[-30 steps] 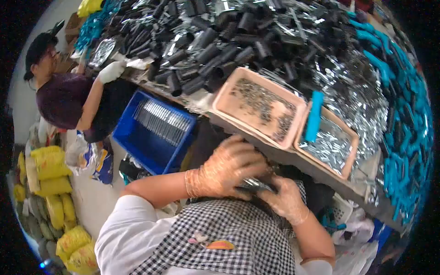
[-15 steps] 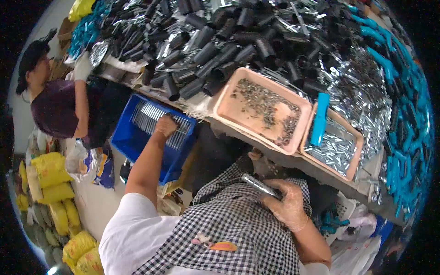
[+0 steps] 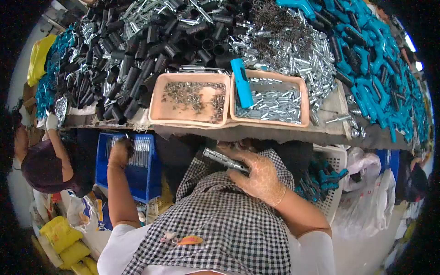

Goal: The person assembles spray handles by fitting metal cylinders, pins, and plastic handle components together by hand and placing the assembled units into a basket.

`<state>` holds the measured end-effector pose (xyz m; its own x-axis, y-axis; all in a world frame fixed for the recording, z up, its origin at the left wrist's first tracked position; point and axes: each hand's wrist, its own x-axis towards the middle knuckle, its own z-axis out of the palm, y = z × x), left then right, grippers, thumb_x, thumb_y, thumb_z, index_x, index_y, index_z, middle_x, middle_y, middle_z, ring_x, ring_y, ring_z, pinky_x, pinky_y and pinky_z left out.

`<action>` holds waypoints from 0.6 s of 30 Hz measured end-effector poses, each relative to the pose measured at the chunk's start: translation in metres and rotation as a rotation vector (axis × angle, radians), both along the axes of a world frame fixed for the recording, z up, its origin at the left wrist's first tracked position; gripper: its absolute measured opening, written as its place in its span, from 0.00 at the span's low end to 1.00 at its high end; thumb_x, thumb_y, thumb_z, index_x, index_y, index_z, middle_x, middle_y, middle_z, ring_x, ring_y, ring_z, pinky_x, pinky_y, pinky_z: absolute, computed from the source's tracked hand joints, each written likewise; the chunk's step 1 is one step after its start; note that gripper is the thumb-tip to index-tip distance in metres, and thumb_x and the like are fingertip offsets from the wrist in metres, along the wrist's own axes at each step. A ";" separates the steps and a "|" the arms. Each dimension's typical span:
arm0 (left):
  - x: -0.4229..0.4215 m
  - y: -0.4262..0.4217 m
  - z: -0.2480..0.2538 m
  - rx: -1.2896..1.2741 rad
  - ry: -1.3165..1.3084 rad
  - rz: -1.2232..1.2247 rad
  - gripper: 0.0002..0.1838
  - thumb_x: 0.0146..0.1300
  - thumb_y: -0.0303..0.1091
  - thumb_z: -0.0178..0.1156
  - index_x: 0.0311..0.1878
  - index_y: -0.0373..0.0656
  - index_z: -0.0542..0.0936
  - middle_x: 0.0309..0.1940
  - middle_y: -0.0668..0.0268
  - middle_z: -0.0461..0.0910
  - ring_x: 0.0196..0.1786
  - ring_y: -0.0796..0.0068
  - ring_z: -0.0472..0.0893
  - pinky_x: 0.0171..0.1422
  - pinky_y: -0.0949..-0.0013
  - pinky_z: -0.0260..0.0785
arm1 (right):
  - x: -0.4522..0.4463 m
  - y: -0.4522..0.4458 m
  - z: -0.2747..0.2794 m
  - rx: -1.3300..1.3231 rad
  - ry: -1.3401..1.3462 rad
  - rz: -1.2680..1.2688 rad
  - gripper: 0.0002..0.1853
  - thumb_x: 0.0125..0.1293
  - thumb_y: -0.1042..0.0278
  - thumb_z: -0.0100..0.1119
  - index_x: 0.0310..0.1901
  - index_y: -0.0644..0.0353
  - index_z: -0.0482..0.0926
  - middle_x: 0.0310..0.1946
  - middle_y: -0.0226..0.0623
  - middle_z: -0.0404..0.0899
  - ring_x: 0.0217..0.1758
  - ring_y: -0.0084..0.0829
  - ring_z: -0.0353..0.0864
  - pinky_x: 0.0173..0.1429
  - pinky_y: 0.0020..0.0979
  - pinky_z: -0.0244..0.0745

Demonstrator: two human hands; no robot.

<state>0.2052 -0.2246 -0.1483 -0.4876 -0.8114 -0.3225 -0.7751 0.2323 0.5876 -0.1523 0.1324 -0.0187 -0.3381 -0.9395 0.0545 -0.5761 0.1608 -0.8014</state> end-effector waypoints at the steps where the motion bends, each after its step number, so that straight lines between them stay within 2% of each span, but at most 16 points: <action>1: -0.026 0.024 0.046 0.404 0.432 0.481 0.11 0.70 0.31 0.59 0.48 0.35 0.82 0.32 0.64 0.81 0.34 0.73 0.83 0.40 0.71 0.77 | -0.001 0.003 -0.002 0.005 0.006 -0.004 0.20 0.55 0.67 0.72 0.50 0.61 0.83 0.50 0.46 0.87 0.48 0.49 0.87 0.55 0.40 0.82; 3: -0.059 0.069 0.095 0.320 0.560 0.337 0.12 0.72 0.36 0.60 0.49 0.35 0.80 0.33 0.69 0.77 0.31 0.81 0.77 0.35 0.75 0.73 | 0.000 0.005 -0.005 -0.043 0.015 -0.002 0.19 0.54 0.67 0.73 0.48 0.61 0.84 0.47 0.48 0.87 0.46 0.48 0.88 0.52 0.40 0.83; 5: -0.091 0.103 0.123 0.663 0.843 0.429 0.13 0.75 0.38 0.58 0.49 0.36 0.79 0.35 0.66 0.79 0.31 0.76 0.78 0.35 0.71 0.75 | 0.000 0.007 -0.005 -0.073 0.031 0.007 0.19 0.54 0.67 0.73 0.48 0.60 0.84 0.46 0.49 0.87 0.45 0.47 0.88 0.51 0.40 0.83; 7: -0.122 0.133 0.141 0.647 0.803 0.423 0.13 0.75 0.36 0.57 0.54 0.37 0.77 0.36 0.63 0.80 0.30 0.73 0.80 0.36 0.68 0.78 | 0.000 0.010 -0.007 -0.092 0.068 -0.001 0.18 0.52 0.68 0.73 0.46 0.60 0.84 0.45 0.47 0.87 0.44 0.47 0.88 0.49 0.40 0.83; 13: -0.175 0.176 0.126 0.573 1.009 0.440 0.19 0.75 0.31 0.58 0.65 0.35 0.70 0.37 0.59 0.80 0.31 0.68 0.83 0.33 0.65 0.81 | 0.000 0.031 -0.010 -0.146 0.151 -0.092 0.16 0.50 0.69 0.73 0.42 0.58 0.84 0.38 0.44 0.87 0.37 0.46 0.87 0.43 0.41 0.82; 14: -0.180 0.180 0.122 0.561 1.045 0.444 0.19 0.75 0.31 0.57 0.64 0.35 0.69 0.36 0.58 0.81 0.30 0.67 0.84 0.32 0.66 0.81 | 0.000 0.033 -0.009 -0.131 0.174 -0.096 0.16 0.50 0.69 0.74 0.42 0.59 0.83 0.36 0.44 0.87 0.36 0.45 0.87 0.42 0.41 0.82; 17: -0.191 0.192 0.121 0.590 1.017 0.400 0.18 0.75 0.34 0.57 0.63 0.37 0.71 0.36 0.62 0.81 0.32 0.72 0.82 0.36 0.68 0.80 | -0.002 0.038 -0.015 -0.155 0.232 -0.111 0.17 0.49 0.72 0.74 0.42 0.58 0.81 0.35 0.42 0.87 0.35 0.44 0.87 0.41 0.41 0.82; 18: -0.191 0.194 0.119 0.642 1.022 0.365 0.14 0.76 0.34 0.56 0.59 0.37 0.73 0.34 0.63 0.80 0.32 0.71 0.82 0.35 0.67 0.80 | -0.002 0.039 -0.018 -0.175 0.249 -0.113 0.18 0.49 0.73 0.74 0.42 0.57 0.81 0.35 0.41 0.87 0.35 0.43 0.86 0.40 0.41 0.82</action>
